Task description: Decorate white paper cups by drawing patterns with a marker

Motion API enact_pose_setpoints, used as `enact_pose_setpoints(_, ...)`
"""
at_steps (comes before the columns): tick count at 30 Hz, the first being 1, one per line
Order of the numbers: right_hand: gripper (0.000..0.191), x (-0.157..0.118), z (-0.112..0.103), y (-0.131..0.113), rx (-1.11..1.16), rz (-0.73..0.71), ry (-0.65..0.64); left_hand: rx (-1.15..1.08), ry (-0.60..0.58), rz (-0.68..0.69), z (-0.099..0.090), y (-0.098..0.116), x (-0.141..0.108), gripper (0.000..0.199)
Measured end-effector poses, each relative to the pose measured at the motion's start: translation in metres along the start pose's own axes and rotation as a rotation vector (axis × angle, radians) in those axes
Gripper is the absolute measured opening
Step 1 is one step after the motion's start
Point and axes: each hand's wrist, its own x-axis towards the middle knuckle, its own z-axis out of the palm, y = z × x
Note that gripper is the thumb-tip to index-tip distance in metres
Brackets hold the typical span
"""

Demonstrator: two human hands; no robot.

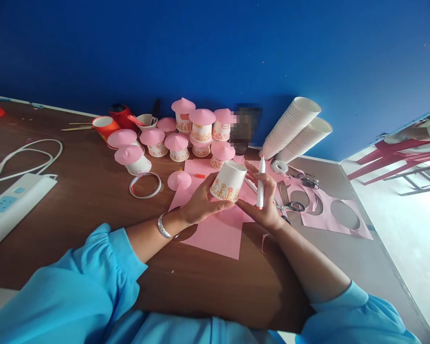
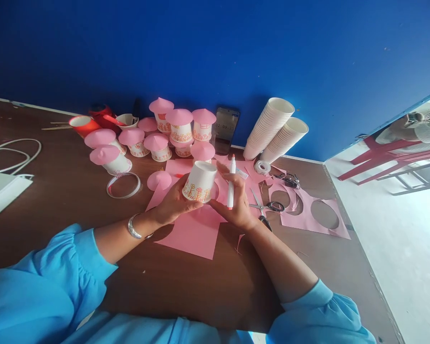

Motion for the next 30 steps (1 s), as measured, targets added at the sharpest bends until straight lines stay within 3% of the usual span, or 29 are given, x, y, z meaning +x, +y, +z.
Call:
enact_pose_setpoints(7, 0.067, 0.0033, 0.0025, -0.0078, -0.185, -0.152, 0.013, 0.542, 0.289, 0.282, 0.0024, -0.0015, 0.0012, 0.068)
enact_pose_setpoints(14, 0.068, 0.0023, 0.0036, -0.0065, -0.401, -0.338, -0.009, 0.766, 0.262, 0.395, 0.0066, -0.0007, 0.0, 0.073)
enact_pose_setpoints(17, 0.063, 0.0026, 0.0026, -0.007, -0.374, -0.326, 0.01, 0.749, 0.22, 0.373, 0.0081, 0.0028, -0.003, 0.072)
enact_pose_setpoints(20, 0.062, 0.0034, 0.001, -0.0066, -0.317, -0.299, 0.038, 0.634, 0.183, 0.262, 0.0063, 0.0042, -0.0049, 0.064)
enact_pose_setpoints(26, 0.062, 0.0033, -0.0028, -0.0018, -0.241, -0.298, 0.088, 0.124, -0.045, 0.134, 0.0046, 0.0026, -0.0014, 0.048)
enact_pose_setpoints(30, 0.064, 0.0026, -0.0023, 0.0001, -0.321, -0.286, 0.066, 0.249, 0.108, 0.211, 0.0058, 0.0015, 0.0002, 0.055)
